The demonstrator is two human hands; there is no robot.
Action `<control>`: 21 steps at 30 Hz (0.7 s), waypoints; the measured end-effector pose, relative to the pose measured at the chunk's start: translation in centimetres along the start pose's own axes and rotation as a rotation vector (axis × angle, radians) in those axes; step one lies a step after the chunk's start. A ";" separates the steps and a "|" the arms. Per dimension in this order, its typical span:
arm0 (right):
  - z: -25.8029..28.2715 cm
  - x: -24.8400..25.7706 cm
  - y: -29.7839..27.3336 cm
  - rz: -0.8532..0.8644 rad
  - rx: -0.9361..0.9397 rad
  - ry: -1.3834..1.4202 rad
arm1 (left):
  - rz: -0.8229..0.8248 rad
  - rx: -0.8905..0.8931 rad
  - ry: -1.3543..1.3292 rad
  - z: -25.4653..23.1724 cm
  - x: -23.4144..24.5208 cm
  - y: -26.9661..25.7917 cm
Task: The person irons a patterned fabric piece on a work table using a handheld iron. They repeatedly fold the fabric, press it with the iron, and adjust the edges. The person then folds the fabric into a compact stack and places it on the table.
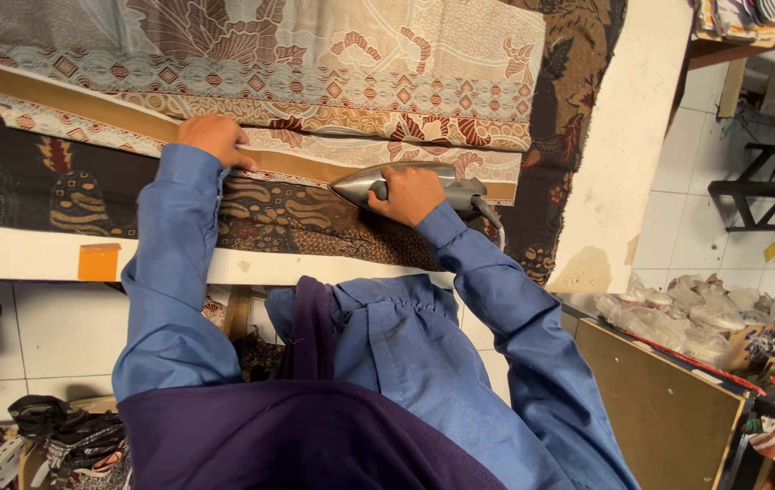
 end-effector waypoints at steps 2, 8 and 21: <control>0.8 -0.3 0.5 0.016 0.005 -0.014 | -0.003 -0.012 -0.017 -0.2 -0.4 -0.2; 2.7 -0.8 1.7 0.034 0.023 -0.002 | 0.008 -0.023 -0.020 -0.4 -0.7 -0.5; 5.8 -0.7 3.8 0.053 0.037 -0.003 | 0.090 -0.076 0.071 -1.3 -0.9 -0.7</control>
Point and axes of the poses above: each hand's wrist, its own y-axis towards the middle knuckle, its own x-axis out of the back of the hand, z = x × y, the point moved 6 cm from there along y, towards the middle knuckle, and after that the axes turned 7 degrees about -x, right-handed, at the moved point
